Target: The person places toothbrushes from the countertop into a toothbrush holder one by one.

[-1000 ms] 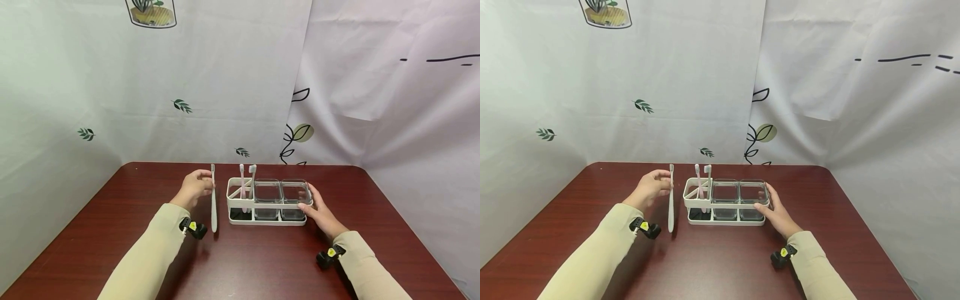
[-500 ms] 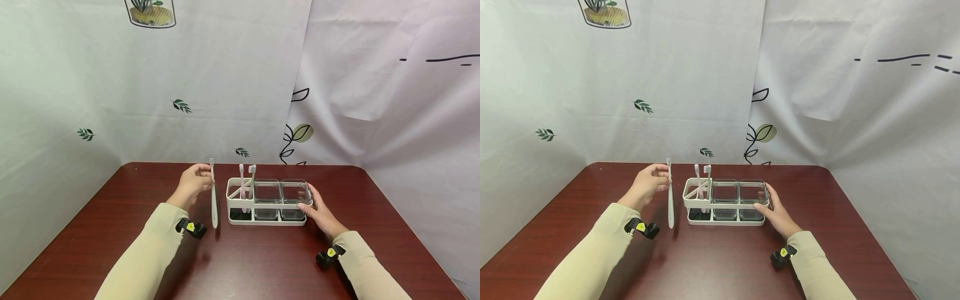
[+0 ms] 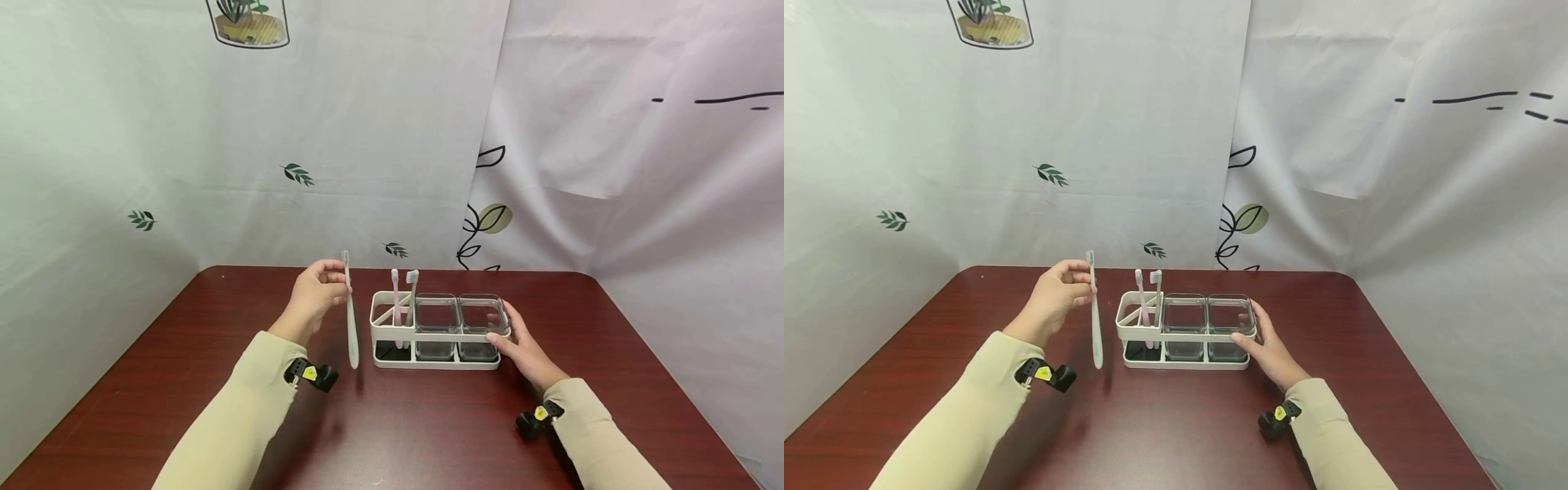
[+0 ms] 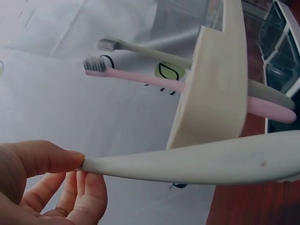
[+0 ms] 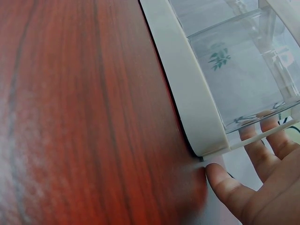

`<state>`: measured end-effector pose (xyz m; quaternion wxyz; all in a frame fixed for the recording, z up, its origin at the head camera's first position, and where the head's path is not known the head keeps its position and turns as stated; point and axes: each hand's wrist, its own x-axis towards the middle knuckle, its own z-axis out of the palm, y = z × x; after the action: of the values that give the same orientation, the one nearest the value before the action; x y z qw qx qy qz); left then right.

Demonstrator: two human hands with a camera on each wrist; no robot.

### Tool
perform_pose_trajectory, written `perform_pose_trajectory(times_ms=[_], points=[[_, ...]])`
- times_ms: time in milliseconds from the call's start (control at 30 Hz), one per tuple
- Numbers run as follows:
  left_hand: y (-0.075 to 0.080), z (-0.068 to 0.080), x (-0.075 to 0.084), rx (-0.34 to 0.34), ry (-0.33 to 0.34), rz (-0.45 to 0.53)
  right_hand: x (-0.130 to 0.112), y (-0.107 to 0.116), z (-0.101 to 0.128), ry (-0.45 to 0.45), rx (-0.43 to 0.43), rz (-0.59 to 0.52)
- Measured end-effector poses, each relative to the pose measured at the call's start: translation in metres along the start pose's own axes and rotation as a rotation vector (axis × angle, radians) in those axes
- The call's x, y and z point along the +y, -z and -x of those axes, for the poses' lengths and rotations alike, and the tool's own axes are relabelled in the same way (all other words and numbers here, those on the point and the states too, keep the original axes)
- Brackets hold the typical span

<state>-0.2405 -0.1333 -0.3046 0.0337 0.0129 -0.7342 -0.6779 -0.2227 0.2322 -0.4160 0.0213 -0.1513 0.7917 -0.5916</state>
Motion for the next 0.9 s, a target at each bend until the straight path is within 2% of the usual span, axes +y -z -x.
perform_pose_trajectory(times_ms=[267,600,900], points=[[-0.004,0.006,0.010,0.007,0.007,0.010,0.001,0.000,0.000,0.004,0.001,-0.001],[-0.012,0.011,0.025,0.027,-0.008,0.127,0.001,0.001,0.000,0.001,0.001,-0.002],[-0.023,0.015,0.037,0.047,-0.041,0.192,0.002,0.000,0.000,0.008,-0.002,-0.004]])
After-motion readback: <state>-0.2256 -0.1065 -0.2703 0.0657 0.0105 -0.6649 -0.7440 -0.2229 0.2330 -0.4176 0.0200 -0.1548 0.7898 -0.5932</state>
